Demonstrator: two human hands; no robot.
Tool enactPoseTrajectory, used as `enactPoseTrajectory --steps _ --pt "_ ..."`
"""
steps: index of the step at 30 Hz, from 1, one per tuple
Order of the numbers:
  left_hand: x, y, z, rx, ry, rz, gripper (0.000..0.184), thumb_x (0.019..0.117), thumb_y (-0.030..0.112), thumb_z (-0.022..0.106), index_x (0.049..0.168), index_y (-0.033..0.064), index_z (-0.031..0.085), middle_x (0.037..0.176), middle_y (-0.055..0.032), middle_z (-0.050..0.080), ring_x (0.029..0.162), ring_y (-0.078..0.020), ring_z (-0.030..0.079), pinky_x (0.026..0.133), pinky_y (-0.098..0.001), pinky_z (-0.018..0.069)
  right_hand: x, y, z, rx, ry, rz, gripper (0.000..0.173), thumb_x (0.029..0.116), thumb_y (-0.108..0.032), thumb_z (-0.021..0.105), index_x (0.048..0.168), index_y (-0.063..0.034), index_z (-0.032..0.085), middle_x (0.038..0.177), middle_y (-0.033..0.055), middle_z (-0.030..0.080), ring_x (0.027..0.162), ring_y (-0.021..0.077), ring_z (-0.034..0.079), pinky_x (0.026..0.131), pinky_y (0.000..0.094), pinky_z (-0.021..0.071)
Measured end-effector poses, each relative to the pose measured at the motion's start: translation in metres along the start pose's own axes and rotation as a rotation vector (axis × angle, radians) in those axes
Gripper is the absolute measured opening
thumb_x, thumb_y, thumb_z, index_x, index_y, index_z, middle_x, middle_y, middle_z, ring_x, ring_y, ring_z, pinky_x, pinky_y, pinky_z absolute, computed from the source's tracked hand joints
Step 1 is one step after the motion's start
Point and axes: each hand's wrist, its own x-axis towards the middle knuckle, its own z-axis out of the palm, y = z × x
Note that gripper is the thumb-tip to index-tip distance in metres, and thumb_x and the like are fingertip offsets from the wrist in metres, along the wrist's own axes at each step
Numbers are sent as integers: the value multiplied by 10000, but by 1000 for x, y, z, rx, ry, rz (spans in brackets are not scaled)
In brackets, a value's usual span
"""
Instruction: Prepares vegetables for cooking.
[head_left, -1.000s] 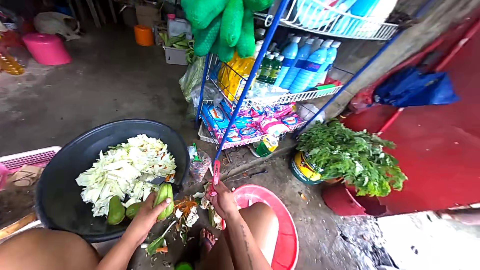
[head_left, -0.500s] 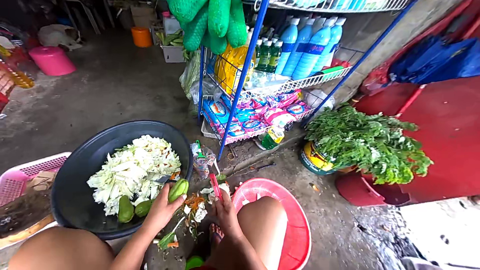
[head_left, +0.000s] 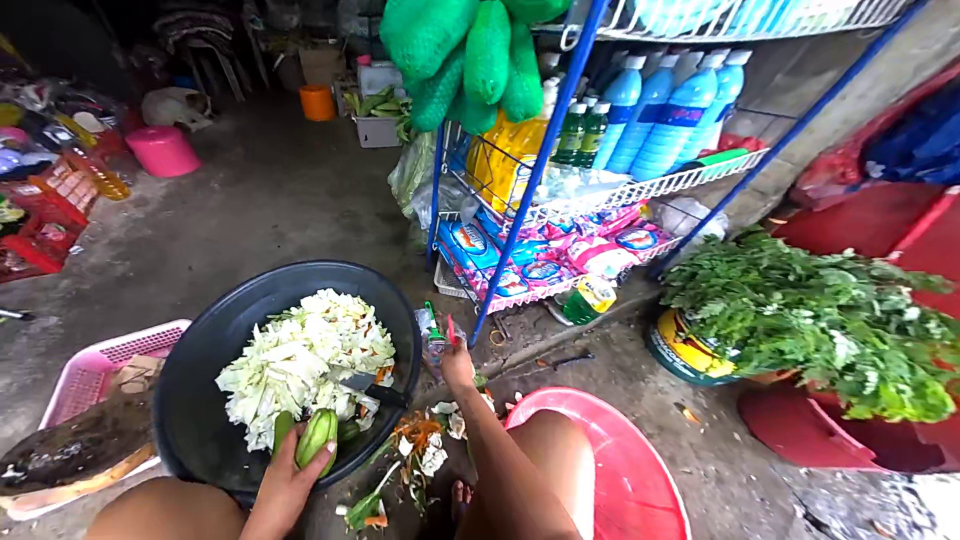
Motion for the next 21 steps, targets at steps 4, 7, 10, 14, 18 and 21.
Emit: enactPoseTrajectory --steps 4,7,10,14,18,21 --pt "8 9 6 45 -17 29 660 946 338 734 1466 25 476 1372 -248 586 1270 -363 588 1081 -564 465 -66 -18 -16 17 -71 -330 450 1091 -151 413 1495 44 438 1267 267 653 1147 373 667 1014 541 525" --pt "14 30 24 32 -23 180 635 951 292 731 1447 -5 468 1344 -242 597 1230 -330 614 1067 -517 492 -132 -15 -32 -159 -97 -669 420 1085 -242 459 1378 29 589 1211 211 692 1092 341 702 946 519 580" --pt "16 42 46 36 -25 339 612 951 314 703 1411 -20 476 1283 -221 625 1174 -292 642 1031 -474 523 -170 13 -41 -241 66 -902 407 1068 -330 477 1262 -57 709 1033 123 738 940 284 736 803 465 626" --pt "11 61 61 66 -72 413 589 946 308 720 1384 -15 495 1268 -208 625 1156 -279 642 1020 -446 528 -183 39 -56 -298 155 -935 424 1068 -375 455 1252 -106 726 975 90 726 885 246 722 767 426 620" --pt "8 72 68 112 -119 397 594 941 312 733 1385 -5 498 1292 -219 610 1173 -296 634 1032 -461 519 -188 50 -67 -331 174 -875 428 1064 -379 456 1262 -112 726 987 92 729 888 257 724 767 439 618" --pt "5 73 73 132 -149 387 597 936 290 748 1393 0 496 1300 -216 607 1180 -295 632 1037 -460 516 -191 53 -69 -359 191 -811 407 1051 -368 475 1257 -131 734 967 93 722 875 271 720 738 444 613"
